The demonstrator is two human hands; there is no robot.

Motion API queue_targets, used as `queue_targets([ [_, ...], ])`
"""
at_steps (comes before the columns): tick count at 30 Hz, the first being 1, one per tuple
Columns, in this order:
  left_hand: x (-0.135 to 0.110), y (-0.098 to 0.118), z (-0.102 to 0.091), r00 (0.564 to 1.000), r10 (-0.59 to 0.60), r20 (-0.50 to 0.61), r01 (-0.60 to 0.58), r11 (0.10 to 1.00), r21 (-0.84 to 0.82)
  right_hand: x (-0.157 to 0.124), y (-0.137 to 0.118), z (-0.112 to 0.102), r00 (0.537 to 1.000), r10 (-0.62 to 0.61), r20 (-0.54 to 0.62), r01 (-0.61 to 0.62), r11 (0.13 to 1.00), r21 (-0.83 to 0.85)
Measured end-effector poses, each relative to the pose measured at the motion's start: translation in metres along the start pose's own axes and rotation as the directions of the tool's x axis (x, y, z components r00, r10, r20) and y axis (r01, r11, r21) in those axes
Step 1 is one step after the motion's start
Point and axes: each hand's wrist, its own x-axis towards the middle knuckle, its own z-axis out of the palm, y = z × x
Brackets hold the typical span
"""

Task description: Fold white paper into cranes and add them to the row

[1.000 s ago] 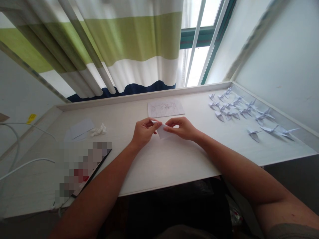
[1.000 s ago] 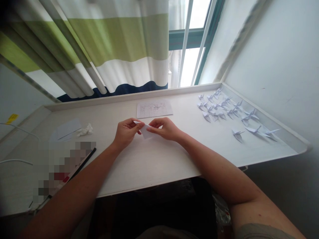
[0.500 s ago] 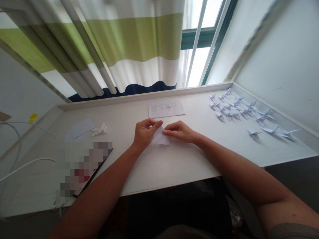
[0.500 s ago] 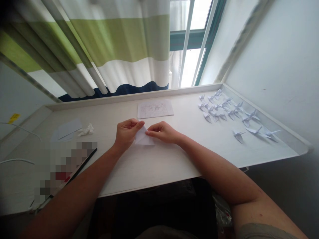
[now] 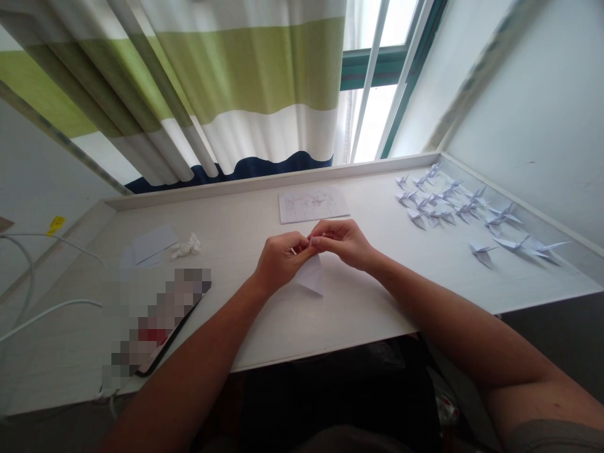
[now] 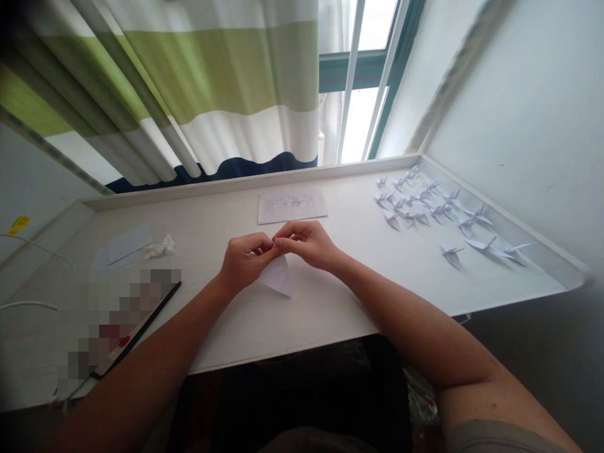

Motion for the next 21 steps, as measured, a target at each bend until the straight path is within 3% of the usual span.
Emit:
queue_targets([
  [10, -0.002, 0.001, 0.0, 0.978, -0.153, 0.139, 0.173, 0.974, -0.144, 0.0, -0.001, -0.006, 0.997, -0.051, -0.06, 0.049, 0.998, -0.042],
  [21, -0.001, -0.003, 0.0, 0.963, -0.14, 0.228, 0.185, 0.964, -0.19, 0.002, 0.003, -0.01, 1.0, 0.017, 0.003, -0.018, 0.999, 0.03],
])
